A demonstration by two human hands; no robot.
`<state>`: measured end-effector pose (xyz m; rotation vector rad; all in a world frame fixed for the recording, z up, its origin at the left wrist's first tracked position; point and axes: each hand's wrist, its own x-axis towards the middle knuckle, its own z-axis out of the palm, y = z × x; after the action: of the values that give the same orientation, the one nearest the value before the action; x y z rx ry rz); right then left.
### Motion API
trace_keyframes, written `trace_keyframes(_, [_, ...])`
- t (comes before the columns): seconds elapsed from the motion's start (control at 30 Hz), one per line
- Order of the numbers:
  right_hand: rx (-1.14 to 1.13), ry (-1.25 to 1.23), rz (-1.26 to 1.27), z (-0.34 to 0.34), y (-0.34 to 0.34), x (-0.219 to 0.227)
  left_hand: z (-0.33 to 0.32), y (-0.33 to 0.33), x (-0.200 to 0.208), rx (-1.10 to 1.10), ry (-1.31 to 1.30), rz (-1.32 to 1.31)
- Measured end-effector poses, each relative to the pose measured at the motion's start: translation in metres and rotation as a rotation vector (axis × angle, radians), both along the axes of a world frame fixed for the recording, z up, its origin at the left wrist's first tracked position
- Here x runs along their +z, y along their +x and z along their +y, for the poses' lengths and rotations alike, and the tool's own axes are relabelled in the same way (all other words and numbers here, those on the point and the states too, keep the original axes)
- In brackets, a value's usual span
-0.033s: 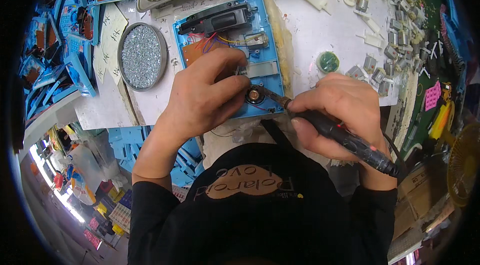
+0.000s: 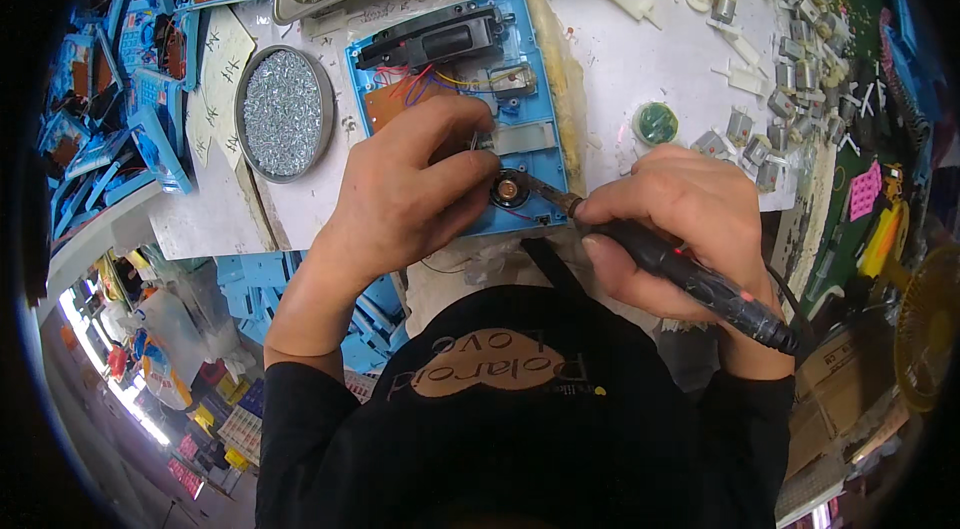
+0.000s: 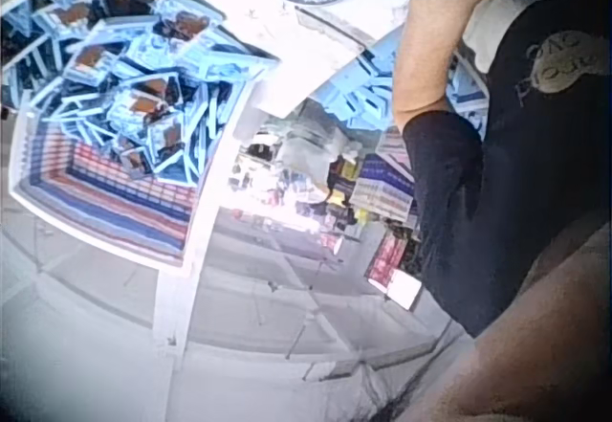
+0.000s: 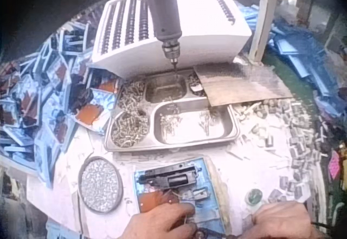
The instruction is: Assemble internal components of a small electronic device, including soldering wires and securing the casing.
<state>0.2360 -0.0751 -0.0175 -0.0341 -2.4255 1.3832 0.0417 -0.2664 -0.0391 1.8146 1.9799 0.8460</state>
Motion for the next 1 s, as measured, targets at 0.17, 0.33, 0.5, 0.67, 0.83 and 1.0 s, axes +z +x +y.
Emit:
trace_keyframes(0.17, [-0.047,-0.036,0.019,0.007,0.009,0.008,0.001,0.000,0.001,0.000,0.025,0.004])
trace_keyframes(0.33, [-0.174,-0.155,0.099,0.017,0.033,0.010,-0.001,0.000,-0.001,0.002,0.022,0.012])
trace_keyframes(0.5, [-0.423,-0.192,0.028,0.027,0.084,0.008,-0.004,0.000,-0.001,0.004,0.020,0.017])
trace_keyframes(0.67, [-0.692,-0.202,0.161,0.066,0.153,0.021,0.000,-0.004,0.000,-0.029,0.052,0.006])
trace_keyframes(0.83, [-1.202,-0.114,0.369,0.105,0.204,0.040,-0.003,0.002,-0.004,-0.022,0.059,0.112])
trace_keyframes(1.0, [-1.410,-0.042,0.515,0.128,0.241,0.051,-0.007,0.006,-0.001,-0.015,0.111,0.125])
